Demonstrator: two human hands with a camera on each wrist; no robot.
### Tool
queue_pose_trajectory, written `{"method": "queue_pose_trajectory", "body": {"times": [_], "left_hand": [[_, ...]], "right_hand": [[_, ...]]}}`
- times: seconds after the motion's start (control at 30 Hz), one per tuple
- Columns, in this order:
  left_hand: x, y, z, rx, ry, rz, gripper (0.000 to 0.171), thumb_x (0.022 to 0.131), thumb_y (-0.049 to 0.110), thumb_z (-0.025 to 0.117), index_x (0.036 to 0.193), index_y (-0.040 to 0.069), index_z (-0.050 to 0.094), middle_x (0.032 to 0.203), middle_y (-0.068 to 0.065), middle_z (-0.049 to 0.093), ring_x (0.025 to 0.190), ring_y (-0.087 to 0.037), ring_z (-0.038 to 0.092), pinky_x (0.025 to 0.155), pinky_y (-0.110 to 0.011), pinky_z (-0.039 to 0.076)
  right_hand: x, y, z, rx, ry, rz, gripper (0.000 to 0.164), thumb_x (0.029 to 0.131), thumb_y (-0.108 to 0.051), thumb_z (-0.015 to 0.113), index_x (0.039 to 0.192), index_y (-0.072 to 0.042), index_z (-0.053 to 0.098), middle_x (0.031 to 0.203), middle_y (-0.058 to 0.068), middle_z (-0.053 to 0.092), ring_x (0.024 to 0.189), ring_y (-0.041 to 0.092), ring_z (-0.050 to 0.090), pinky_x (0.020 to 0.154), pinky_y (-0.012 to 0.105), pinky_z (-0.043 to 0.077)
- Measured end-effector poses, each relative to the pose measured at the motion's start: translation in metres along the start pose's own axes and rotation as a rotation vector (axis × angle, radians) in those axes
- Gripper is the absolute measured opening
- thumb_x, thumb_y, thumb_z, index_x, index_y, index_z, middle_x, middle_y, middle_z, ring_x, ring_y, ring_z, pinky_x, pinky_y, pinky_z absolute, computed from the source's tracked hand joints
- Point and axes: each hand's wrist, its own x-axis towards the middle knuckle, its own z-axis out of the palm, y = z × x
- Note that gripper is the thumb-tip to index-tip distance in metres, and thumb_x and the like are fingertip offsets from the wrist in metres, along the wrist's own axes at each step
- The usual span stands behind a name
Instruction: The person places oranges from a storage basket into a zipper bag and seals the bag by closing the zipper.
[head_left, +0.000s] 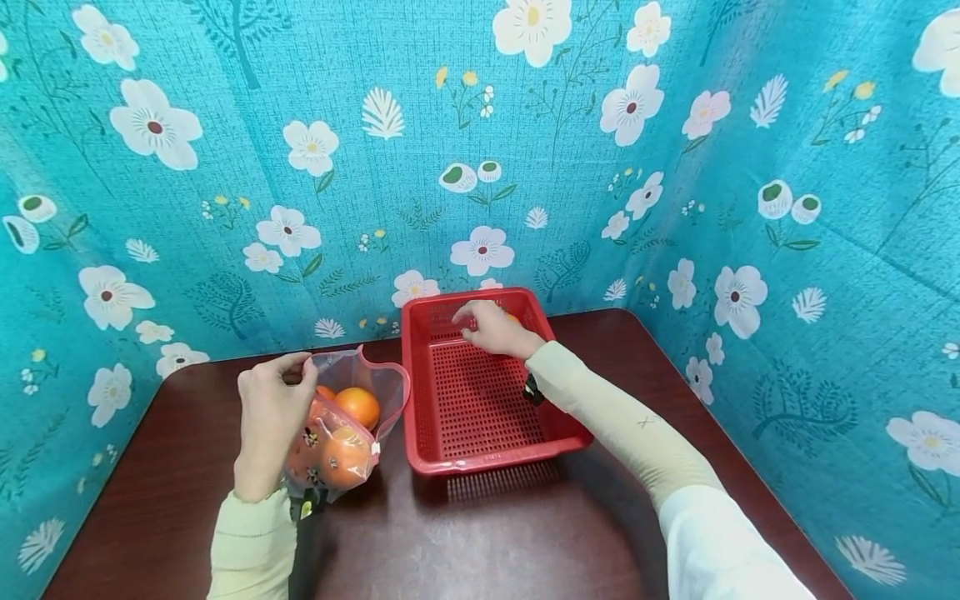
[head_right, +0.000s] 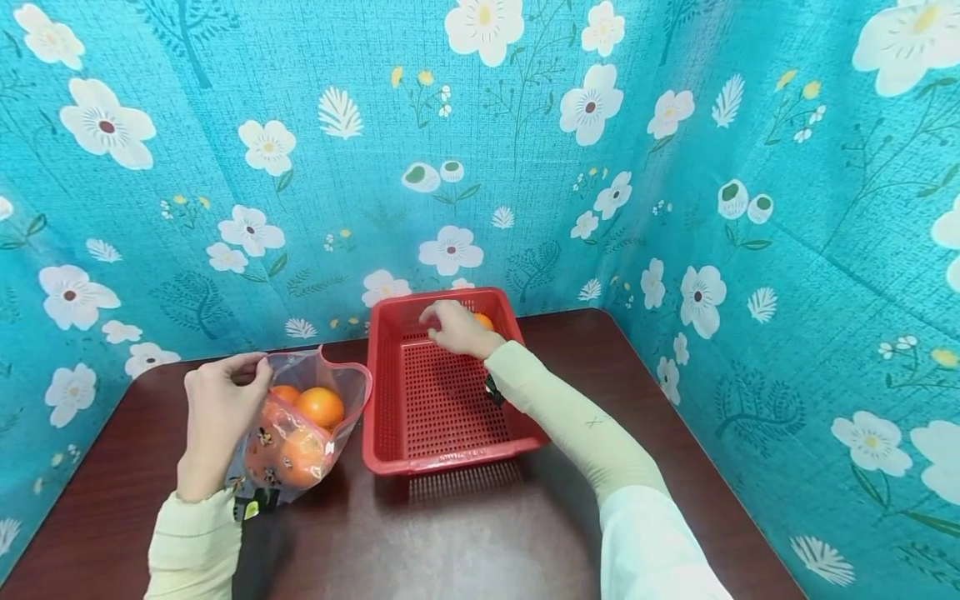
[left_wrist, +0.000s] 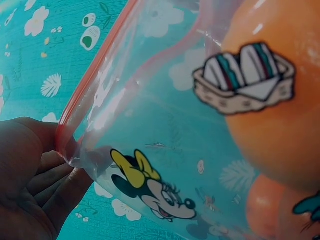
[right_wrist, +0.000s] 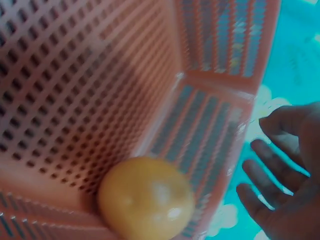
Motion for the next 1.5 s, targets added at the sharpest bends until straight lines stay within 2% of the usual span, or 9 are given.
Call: {"method": "queue_pose_trajectory", "body": {"times": [0.1,0.2,0.33,0.47,0.8,1.2,1.3,1.5], "left_hand": [[0.001,-0.001,0.0,0.011,0.002,0.007,0.012,0.088,0.0,0.071,0.094,-0.008,0.078,0.079,-0.021,0.075,0.066,-0.033,0.073,0.064,-0.006,0.047],[0.001,-0.001,0.001,0.019,0.008,0.011,0.012,0.089,0.001,0.07,0.093,-0.007,0.078,0.078,-0.02,0.075,0.064,-0.032,0.073,0.063,-0.007,0.048],[0.001,-0.001,0.002,0.012,0.012,0.009,0.012,0.09,0.001,0.068,0.091,-0.007,0.078,0.077,-0.02,0.075,0.063,-0.031,0.072,0.063,0.004,0.036],[0.0,-0.001,0.002,0.003,0.008,0.01,0.012,0.09,0.0,0.068,0.092,-0.007,0.078,0.077,-0.02,0.075,0.063,-0.032,0.072,0.065,0.006,0.032],[-0.002,-0.001,0.002,0.0,0.01,0.018,0.012,0.09,-0.001,0.068,0.09,-0.007,0.078,0.075,-0.019,0.074,0.061,-0.03,0.071,0.064,0.005,0.033],[-0.005,-0.002,0.003,0.005,-0.001,0.009,0.011,0.089,-0.001,0.069,0.092,-0.007,0.078,0.077,-0.019,0.074,0.062,-0.03,0.071,0.064,0.006,0.033],[-0.005,-0.001,0.002,0.008,-0.003,0.006,0.011,0.089,-0.001,0.07,0.093,-0.007,0.078,0.078,-0.019,0.075,0.063,-0.03,0.072,0.064,0.005,0.035],[-0.006,-0.001,0.002,0.006,-0.003,0.001,0.011,0.089,0.0,0.07,0.093,-0.007,0.078,0.078,-0.019,0.074,0.062,-0.03,0.071,0.064,0.005,0.035]], "right_hand": [[0.003,0.014,0.002,-0.057,0.033,0.068,0.029,0.094,-0.006,0.066,0.123,0.001,0.07,0.123,0.013,0.069,0.119,0.026,0.061,0.101,0.042,0.053],[0.005,0.025,0.004,-0.114,0.029,0.149,0.029,0.094,-0.007,0.066,0.122,0.001,0.07,0.126,0.014,0.066,0.123,0.029,0.055,0.103,0.044,0.05],[0.005,0.038,0.007,-0.136,0.007,0.246,0.036,0.093,-0.011,0.071,0.126,0.001,0.067,0.132,0.015,0.061,0.128,0.031,0.048,0.103,0.044,0.049],[0.005,0.048,0.011,-0.155,-0.014,0.295,0.045,0.09,-0.012,0.076,0.131,0.001,0.065,0.139,0.015,0.057,0.13,0.032,0.045,0.1,0.043,0.051],[0.004,0.053,0.014,-0.187,-0.053,0.323,0.055,0.085,-0.014,0.08,0.135,0.0,0.061,0.135,0.016,0.057,0.121,0.033,0.047,0.094,0.043,0.052],[-0.001,0.05,0.01,-0.254,-0.142,0.346,0.069,0.081,-0.011,0.082,0.142,0.001,0.053,0.132,0.016,0.057,0.114,0.031,0.052,0.099,0.044,0.05],[0.0,0.049,0.009,-0.262,-0.152,0.345,0.068,0.081,-0.011,0.082,0.141,0.001,0.054,0.132,0.016,0.057,0.114,0.03,0.053,0.1,0.043,0.05],[0.001,0.048,0.01,-0.289,-0.159,0.321,0.059,0.079,-0.011,0.082,0.132,0.0,0.06,0.121,0.015,0.061,0.103,0.029,0.057,0.091,0.042,0.052]]}}
